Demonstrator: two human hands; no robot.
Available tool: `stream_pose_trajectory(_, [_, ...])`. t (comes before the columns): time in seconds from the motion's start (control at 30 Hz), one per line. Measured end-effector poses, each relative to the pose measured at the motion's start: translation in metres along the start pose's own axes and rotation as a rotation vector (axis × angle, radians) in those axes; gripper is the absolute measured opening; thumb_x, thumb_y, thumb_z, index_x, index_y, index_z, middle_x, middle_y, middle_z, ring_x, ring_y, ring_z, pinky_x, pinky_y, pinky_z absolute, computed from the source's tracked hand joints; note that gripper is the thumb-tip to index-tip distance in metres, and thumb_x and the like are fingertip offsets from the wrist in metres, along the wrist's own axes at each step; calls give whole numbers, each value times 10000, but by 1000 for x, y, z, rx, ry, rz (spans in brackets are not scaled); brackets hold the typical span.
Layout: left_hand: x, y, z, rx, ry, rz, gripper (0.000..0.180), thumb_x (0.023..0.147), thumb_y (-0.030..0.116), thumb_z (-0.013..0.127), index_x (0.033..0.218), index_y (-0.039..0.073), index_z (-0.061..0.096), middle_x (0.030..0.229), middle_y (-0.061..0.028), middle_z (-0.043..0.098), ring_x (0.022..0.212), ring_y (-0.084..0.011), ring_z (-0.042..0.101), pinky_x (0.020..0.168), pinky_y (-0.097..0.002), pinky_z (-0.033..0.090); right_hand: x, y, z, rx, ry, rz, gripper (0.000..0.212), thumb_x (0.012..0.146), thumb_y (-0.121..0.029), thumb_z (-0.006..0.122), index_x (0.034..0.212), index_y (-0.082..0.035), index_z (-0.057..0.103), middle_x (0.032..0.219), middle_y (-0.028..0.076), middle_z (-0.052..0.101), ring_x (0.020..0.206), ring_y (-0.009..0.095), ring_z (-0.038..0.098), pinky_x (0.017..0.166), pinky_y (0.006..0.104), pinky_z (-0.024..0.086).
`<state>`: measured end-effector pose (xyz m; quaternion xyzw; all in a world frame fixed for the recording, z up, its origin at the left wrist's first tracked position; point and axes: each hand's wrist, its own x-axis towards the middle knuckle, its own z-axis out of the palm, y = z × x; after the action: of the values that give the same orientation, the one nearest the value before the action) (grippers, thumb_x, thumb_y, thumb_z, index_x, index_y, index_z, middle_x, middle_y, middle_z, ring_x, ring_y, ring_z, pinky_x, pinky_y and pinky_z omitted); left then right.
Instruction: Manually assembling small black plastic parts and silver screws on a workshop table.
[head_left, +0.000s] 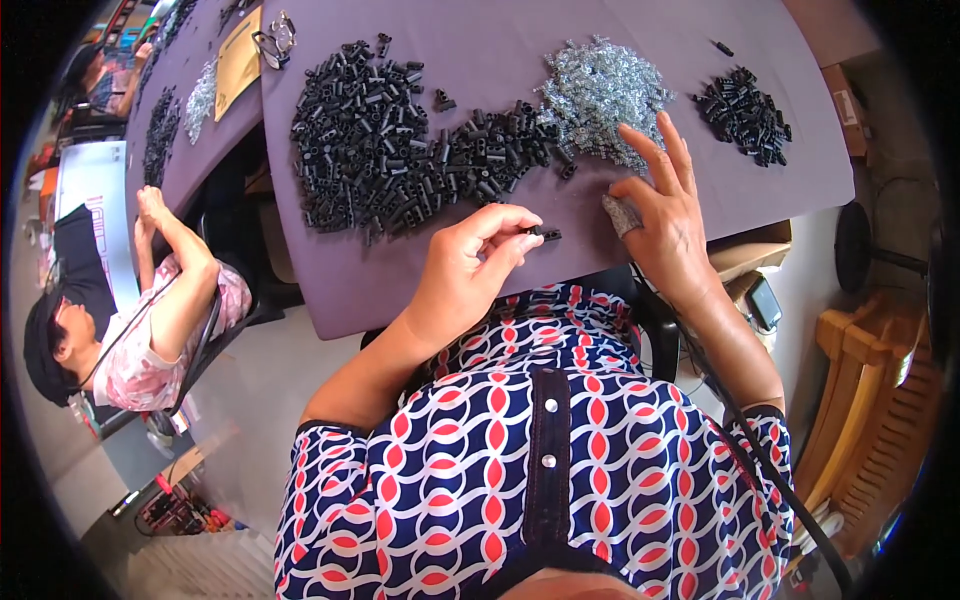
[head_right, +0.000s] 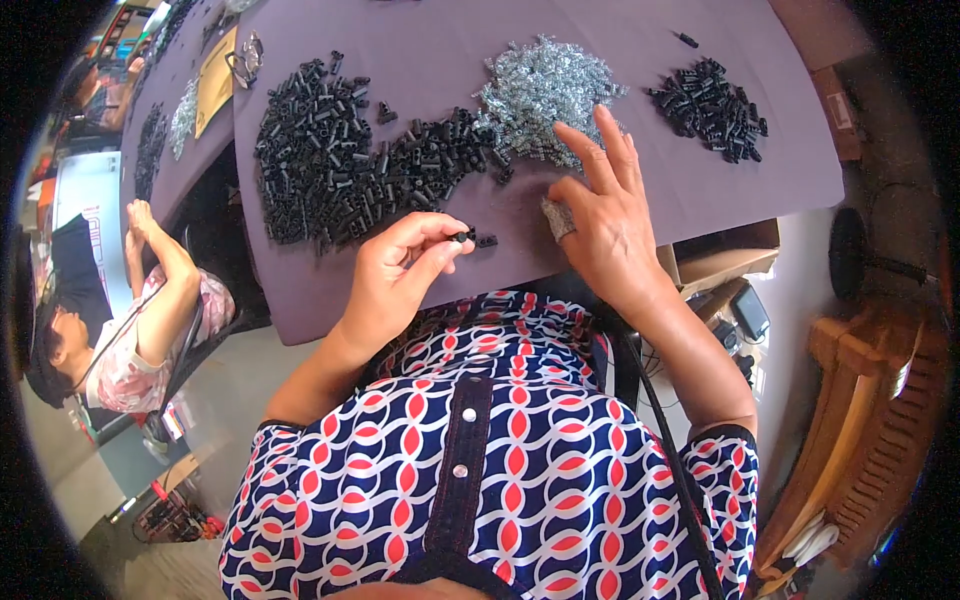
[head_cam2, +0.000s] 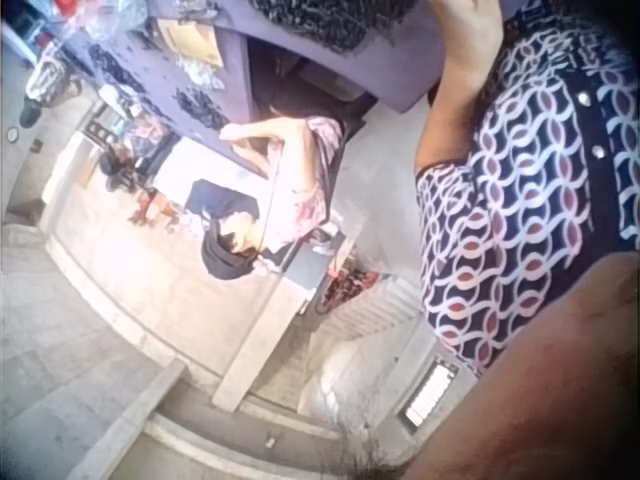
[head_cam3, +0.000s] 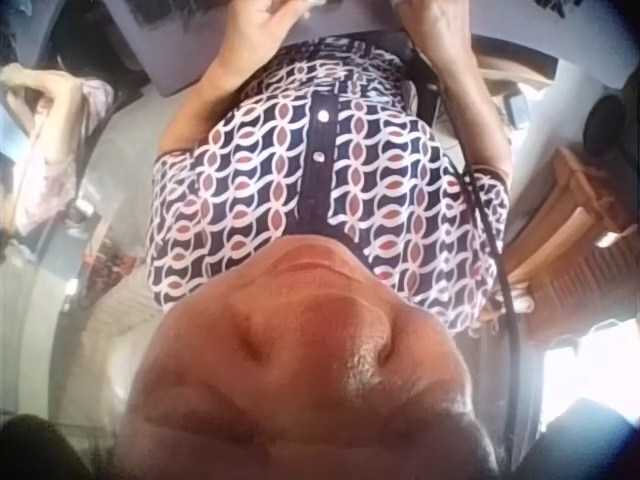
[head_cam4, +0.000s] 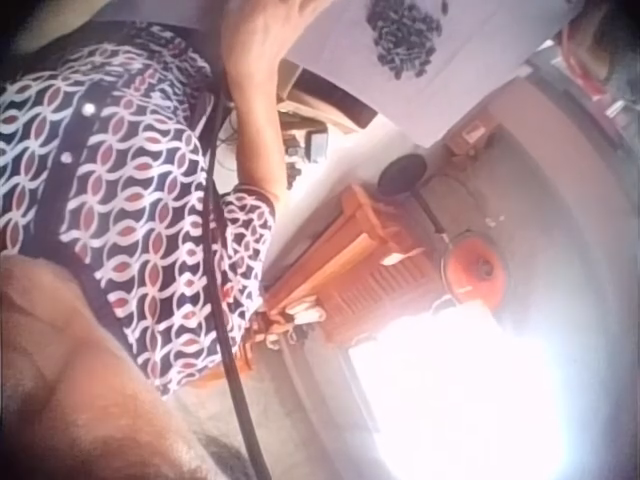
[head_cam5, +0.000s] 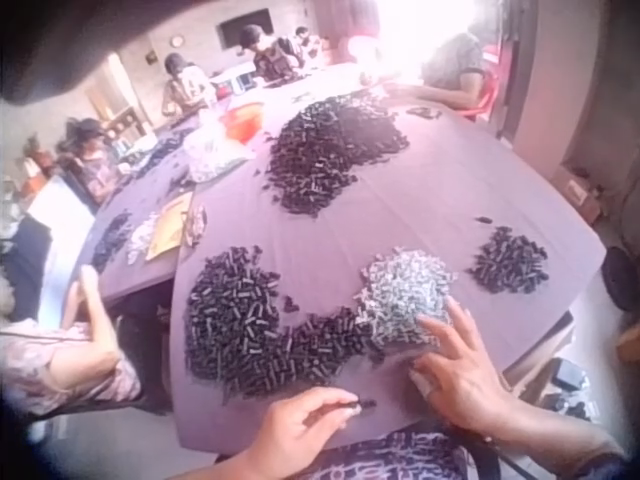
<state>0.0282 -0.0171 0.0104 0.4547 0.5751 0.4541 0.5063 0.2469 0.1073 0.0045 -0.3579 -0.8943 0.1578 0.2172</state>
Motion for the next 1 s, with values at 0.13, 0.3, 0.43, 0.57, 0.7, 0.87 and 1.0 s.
stream_pose_trajectory(0.13, [-4,3,-1,2,4,-9,202,979,11,585,1171,-32,630,1043,-69,688,896,-91,648,764,-227,510,-3,-14,-14,99,24,-133,303,646,98,709,894,-45,610,1465,139,494,1469,403,296,1151,509,340])
stream_pose_trajectory(0.3, [1,9,7,-21,-26,-59,204,992,38,580,1179,-21,637,1077,-76,693,924,-101,661,773,-231,516,7,-22,-13,566,-191,-120,242,753,75,698,949,-17,589,1081,96,674,978,264,668,829,378,535])
stream_pose_trajectory(0.43, [2,10,6,-68,-41,-49,199,990,48,588,1169,-16,646,1083,-70,695,921,-99,658,775,-235,515,4,-15,-9,946,-311,233,118,857,65,669,947,10,616,928,37,652,851,93,610,791,267,504])
stream_pose_trajectory(0.57, [7,8,4,-250,24,59,171,970,66,620,1123,7,666,1023,-39,690,917,-96,641,783,-246,497,10,-16,-8,1192,-397,327,112,868,73,661,955,14,621,941,12,661,896,102,635,845,261,513])
stream_pose_trajectory(0.7, [11,5,-3,-331,9,-92,162,962,95,642,1101,17,671,958,-14,677,836,-97,619,739,-242,480,13,-18,-10,1275,-403,360,128,878,63,676,979,11,617,957,14,663,949,101,649,887,254,514])
stream_pose_trajectory(0.87, [11,3,1,-648,-6,-201,163,968,83,634,1114,14,653,981,-51,699,834,-139,672,762,-286,549,13,-18,-7,1305,-387,345,138,884,61,678,991,5,610,947,11,662,934,92,645,870,254,517])
stream_pose_trajectory(1.0, [12,1,4,-673,12,-220,202,965,71,635,1156,7,644,1003,-69,709,846,-163,697,773,-299,575,12,-23,-8,1229,-377,314,137,882,60,681,983,2,610,920,8,660,897,85,642,834,254,522])
